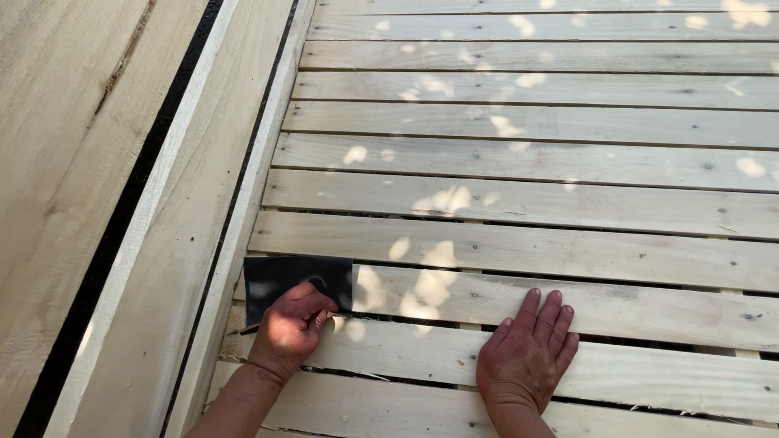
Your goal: The person sands the slatted wooden surface of a large frame using a folded sheet of sandpaper held in the right hand, rubbing it back and forth across the slats while the left hand rests on the wood for support. The person works progressively across different sections of the slatted panel throughout the episode.
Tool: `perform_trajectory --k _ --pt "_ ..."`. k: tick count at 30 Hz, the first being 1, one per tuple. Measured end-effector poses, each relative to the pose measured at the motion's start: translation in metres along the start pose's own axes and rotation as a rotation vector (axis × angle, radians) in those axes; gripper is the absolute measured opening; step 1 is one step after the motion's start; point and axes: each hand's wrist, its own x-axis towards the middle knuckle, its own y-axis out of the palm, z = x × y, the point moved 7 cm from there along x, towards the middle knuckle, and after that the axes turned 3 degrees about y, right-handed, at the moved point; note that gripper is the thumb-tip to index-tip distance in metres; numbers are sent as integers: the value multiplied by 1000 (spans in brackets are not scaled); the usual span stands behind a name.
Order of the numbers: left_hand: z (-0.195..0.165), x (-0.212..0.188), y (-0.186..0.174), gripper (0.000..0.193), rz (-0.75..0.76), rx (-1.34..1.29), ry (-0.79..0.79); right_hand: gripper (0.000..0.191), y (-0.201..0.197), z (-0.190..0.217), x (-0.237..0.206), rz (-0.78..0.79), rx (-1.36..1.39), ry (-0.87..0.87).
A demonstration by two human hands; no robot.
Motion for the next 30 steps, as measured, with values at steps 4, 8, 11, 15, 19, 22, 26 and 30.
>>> perform_trajectory --k 4,8,11,15,19,22,26,30 --pt "-63 -5 48 14 -172 5 421 65 -10 1 1 -18 31 -8" --pt "-107 2 115 17 28 -42 474 67 -10 -3 1 -12 31 1" --pt "-77 2 73 17 7 -3 391 66 -9 -5 3 -26 35 -8" --pt "20 -3 -14 11 58 82 71 67 -7 -6 2 -37 17 -3" --pt "-7 -4 2 11 -18 111 237 68 -5 -6 1 -39 26 -8" --pt "-88 2 72 16 -47 41 370 68 -2 -9 1 -40 -5 -9" --pt "-118 1 110 15 32 26 431 67 2 -14 1 -23 -1 -3" --pt "-21 -3 29 17 -56 -52 295 67 5 -16 2 -4 1 -3"
